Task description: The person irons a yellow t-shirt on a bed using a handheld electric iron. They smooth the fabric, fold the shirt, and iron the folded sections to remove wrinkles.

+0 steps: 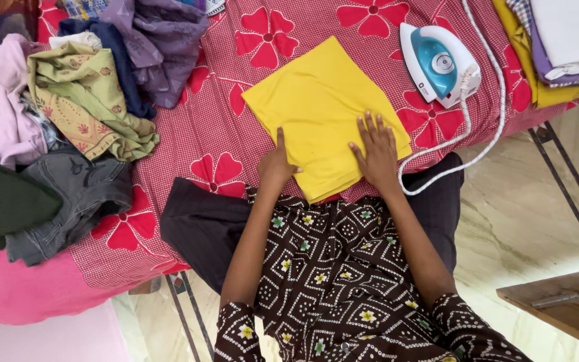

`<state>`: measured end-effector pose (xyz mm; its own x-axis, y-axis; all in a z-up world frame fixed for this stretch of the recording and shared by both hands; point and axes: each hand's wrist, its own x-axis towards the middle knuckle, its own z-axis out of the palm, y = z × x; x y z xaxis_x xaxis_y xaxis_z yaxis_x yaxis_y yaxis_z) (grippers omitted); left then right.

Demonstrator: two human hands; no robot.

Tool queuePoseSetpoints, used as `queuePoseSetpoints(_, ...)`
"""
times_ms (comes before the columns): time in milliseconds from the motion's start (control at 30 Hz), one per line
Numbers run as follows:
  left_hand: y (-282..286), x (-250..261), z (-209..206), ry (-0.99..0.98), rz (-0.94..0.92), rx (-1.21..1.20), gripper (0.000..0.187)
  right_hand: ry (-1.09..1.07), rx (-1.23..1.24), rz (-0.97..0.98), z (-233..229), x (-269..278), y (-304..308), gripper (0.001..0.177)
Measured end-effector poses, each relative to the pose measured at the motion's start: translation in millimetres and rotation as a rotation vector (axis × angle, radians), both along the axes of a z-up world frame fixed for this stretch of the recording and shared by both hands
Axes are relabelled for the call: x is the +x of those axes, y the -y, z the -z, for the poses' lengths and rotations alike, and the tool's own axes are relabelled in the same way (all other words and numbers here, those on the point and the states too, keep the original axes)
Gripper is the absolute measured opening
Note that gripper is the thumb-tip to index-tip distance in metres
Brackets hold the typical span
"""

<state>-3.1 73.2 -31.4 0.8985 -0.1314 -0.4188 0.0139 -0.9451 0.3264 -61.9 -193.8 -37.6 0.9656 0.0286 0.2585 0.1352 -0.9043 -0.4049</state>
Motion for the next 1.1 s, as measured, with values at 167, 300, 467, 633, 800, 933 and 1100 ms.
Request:
queuePoseSetpoints(167,-2.7,2.9,-2.5,0.024,0.018,-0.026,0.133,0.009,-0.013,0.136,0.0,-4.3,17.6,0.062)
queuePoseSetpoints(300,9.4,-6.3,-54.7,0.161,0.076,-0.130,0.091,0.009,0.015,0.125,9.6,-2.1,26.3,0.062)
queuePoseSetpoints(467,74.7,-73.3,-189.1,0.283,0.438,-1.037,0.036,0.014,-0.005,0.120,24.0,2.4,33.0,0.064)
queuePoseSetpoints(633,136.2,-158.2,-280.2,-0.061,1.112,-1.669,0.027,0.086,0.247,0.077,14.9,-8.5,39.6,0.045)
queuePoseSetpoints(800,162.9,-181.7,-281.7,-0.121,1.112,-1.725,0.026,0.248,0.591,0.169,-24.0,-34.8,43.3,0.021)
queuePoseSetpoints(933,157.8,-165.7,-212.0,0.053,0.835,-1.604,0.026,0.291,0.504,0.038,-56.0,-43.8,43.3,0.025)
queuePoseSetpoints(1100,191.6,-154.2,-163.3,0.296,0.426,-1.214,0.025,0.151,0.420,-0.209,-64.2,-43.5,41.8,0.028)
